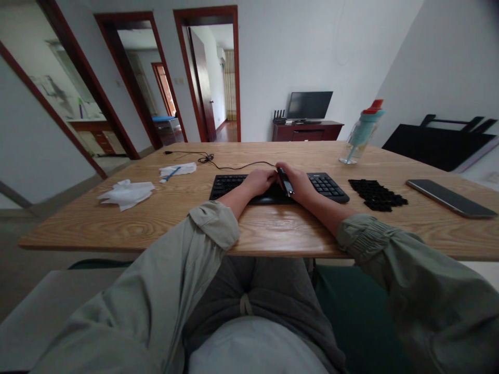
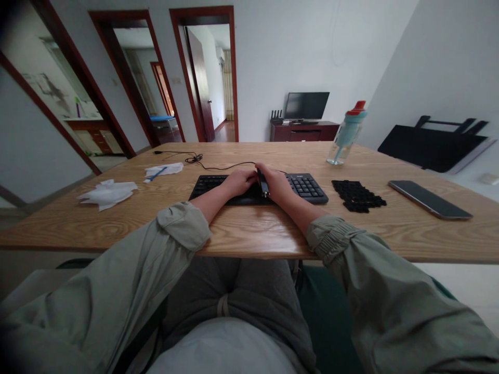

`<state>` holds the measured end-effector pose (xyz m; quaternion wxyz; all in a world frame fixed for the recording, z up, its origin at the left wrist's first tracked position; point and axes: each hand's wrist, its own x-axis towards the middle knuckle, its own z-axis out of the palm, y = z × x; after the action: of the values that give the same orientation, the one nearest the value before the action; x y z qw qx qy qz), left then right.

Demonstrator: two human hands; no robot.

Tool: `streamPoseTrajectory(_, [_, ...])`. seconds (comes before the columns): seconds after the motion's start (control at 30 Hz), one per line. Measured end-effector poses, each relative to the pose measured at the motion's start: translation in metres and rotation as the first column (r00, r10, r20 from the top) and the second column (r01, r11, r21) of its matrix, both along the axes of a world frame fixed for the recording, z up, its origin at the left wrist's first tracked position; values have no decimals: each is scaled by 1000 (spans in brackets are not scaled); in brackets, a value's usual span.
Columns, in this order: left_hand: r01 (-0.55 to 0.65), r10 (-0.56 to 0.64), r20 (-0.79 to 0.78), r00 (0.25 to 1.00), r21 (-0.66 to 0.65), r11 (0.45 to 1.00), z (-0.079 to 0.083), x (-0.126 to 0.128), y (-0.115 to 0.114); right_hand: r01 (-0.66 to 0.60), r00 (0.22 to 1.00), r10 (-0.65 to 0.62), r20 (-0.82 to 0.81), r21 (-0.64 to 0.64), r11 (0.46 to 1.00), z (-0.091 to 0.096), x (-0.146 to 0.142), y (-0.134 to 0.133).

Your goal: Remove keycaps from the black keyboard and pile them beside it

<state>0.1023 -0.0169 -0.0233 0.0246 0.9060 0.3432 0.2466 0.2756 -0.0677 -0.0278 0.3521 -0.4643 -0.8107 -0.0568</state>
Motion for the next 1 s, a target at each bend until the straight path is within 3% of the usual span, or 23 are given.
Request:
streamPoseTrajectory(0.67, [27,-25,52,998,-31,999,-6,0,10,-38,999,39,-21,40,998,-1,-1,2])
streamPoseTrajectory(1.0, [-21,25,76,997,-53,998,-1,6,5,47,994,-35,-103,120,992,-4,1,12])
